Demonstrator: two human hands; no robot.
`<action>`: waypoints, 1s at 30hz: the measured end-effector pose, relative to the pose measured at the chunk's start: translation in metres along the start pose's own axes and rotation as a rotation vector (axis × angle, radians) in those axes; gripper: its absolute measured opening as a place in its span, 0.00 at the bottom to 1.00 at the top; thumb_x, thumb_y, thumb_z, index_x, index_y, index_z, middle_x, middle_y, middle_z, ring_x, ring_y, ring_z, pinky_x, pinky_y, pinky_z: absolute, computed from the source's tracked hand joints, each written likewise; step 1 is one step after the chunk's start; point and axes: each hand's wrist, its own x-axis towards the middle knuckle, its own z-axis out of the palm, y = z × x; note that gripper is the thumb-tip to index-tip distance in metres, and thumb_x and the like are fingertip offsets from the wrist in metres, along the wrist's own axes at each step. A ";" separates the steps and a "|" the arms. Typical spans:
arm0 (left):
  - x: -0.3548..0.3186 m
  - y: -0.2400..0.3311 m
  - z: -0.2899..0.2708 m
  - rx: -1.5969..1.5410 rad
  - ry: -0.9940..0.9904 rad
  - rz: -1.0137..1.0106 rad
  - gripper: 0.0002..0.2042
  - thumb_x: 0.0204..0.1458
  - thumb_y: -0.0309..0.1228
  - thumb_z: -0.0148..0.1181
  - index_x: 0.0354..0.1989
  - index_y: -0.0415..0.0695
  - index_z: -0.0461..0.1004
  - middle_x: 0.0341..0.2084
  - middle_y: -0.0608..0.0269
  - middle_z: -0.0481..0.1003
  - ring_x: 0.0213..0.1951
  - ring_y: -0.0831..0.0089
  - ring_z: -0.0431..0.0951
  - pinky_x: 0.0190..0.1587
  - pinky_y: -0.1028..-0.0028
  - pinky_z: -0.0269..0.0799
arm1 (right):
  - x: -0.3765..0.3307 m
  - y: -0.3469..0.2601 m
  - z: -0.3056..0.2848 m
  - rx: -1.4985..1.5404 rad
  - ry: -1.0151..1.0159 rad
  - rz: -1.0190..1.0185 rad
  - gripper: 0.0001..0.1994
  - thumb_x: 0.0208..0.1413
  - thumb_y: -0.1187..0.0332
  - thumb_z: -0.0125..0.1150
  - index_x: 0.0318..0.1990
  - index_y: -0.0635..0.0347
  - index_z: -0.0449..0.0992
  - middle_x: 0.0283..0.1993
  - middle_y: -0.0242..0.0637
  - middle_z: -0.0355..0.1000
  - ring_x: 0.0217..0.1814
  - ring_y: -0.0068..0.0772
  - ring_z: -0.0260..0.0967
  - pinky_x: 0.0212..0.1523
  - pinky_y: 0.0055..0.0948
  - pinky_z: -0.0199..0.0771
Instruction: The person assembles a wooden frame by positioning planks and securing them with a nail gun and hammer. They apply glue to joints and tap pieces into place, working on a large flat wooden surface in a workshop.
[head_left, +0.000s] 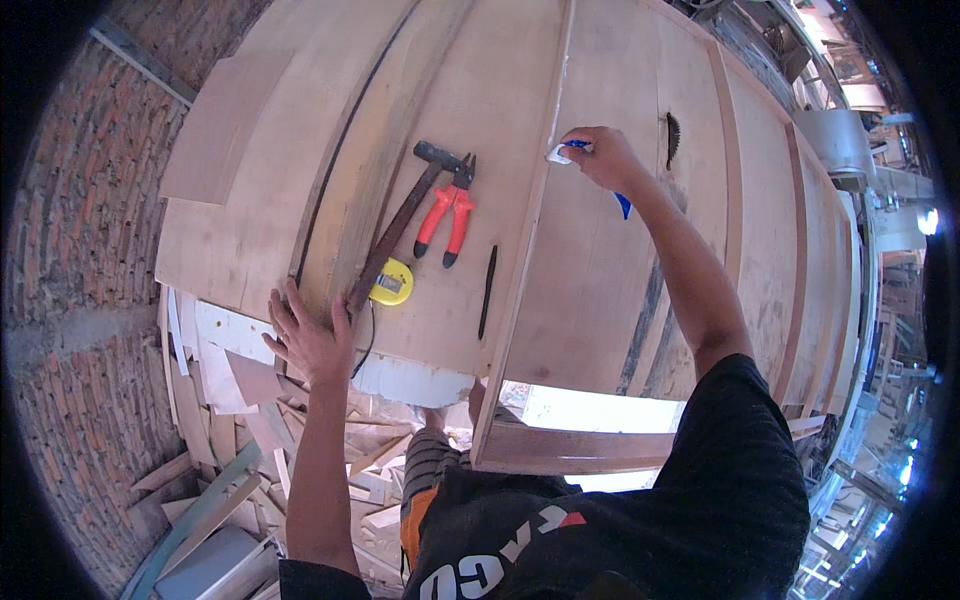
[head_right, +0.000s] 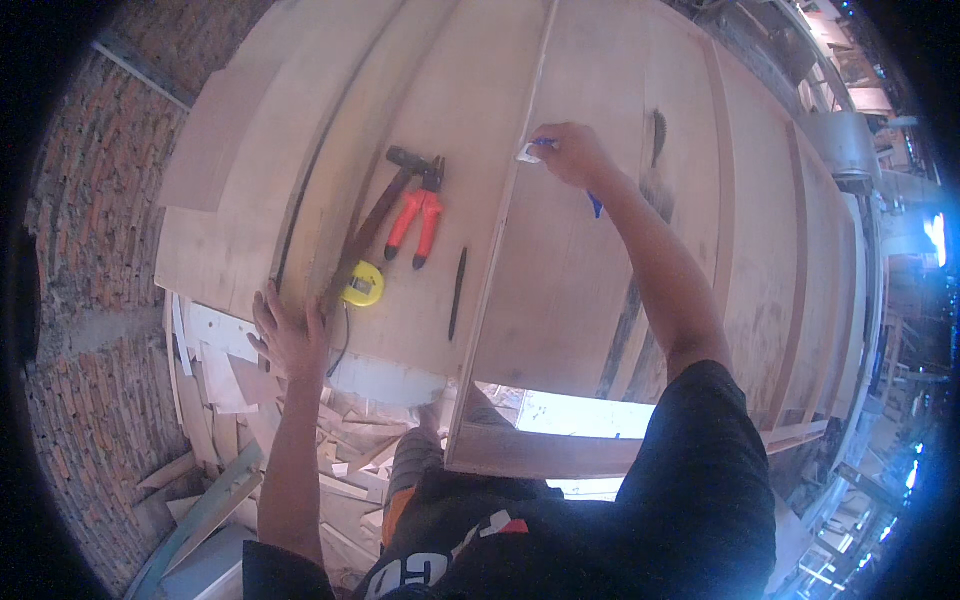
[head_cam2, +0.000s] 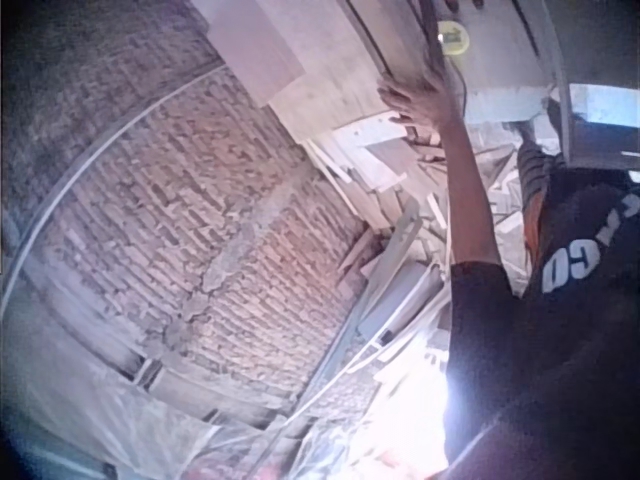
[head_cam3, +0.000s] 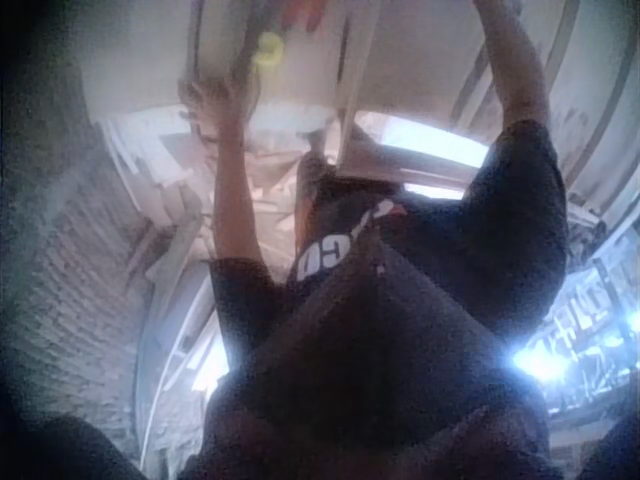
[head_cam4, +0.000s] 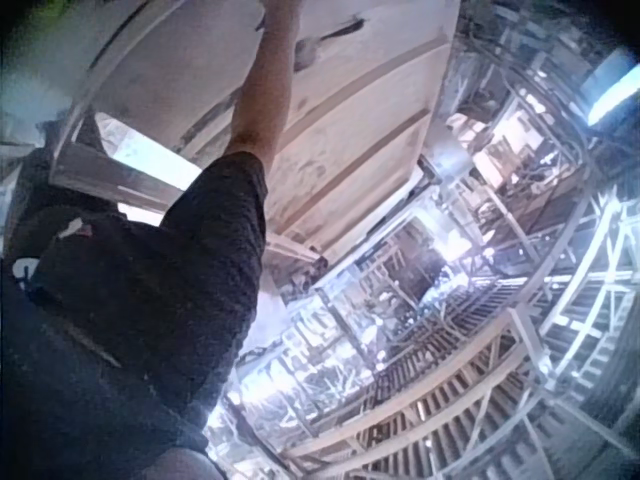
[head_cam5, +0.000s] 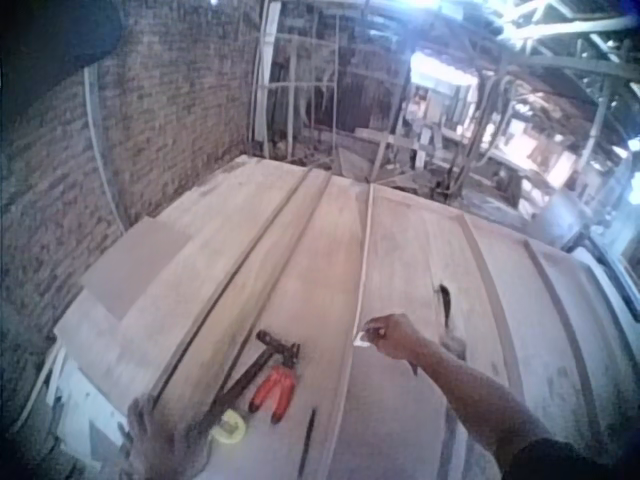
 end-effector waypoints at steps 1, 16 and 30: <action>0.000 0.002 -0.001 -0.010 -0.003 -0.003 0.43 0.63 0.62 0.53 0.81 0.52 0.52 0.79 0.47 0.51 0.80 0.51 0.48 0.75 0.30 0.38 | -0.006 -0.001 0.003 0.009 -0.002 0.007 0.12 0.62 0.62 0.67 0.48 0.58 0.86 0.47 0.51 0.83 0.50 0.57 0.81 0.54 0.47 0.80; 0.003 -0.001 0.002 0.001 0.001 0.026 0.43 0.64 0.63 0.51 0.82 0.52 0.50 0.78 0.44 0.51 0.80 0.49 0.49 0.74 0.29 0.39 | -0.098 -0.047 0.037 0.068 -0.078 0.057 0.11 0.66 0.66 0.67 0.51 0.60 0.85 0.40 0.46 0.84 0.39 0.36 0.81 0.46 0.37 0.79; 0.002 0.004 -0.002 -0.026 -0.008 0.036 0.43 0.64 0.62 0.52 0.81 0.50 0.51 0.78 0.39 0.51 0.79 0.47 0.48 0.73 0.28 0.38 | -0.198 -0.091 0.075 0.070 -0.104 0.096 0.10 0.66 0.66 0.66 0.48 0.61 0.85 0.37 0.44 0.83 0.35 0.36 0.81 0.41 0.38 0.79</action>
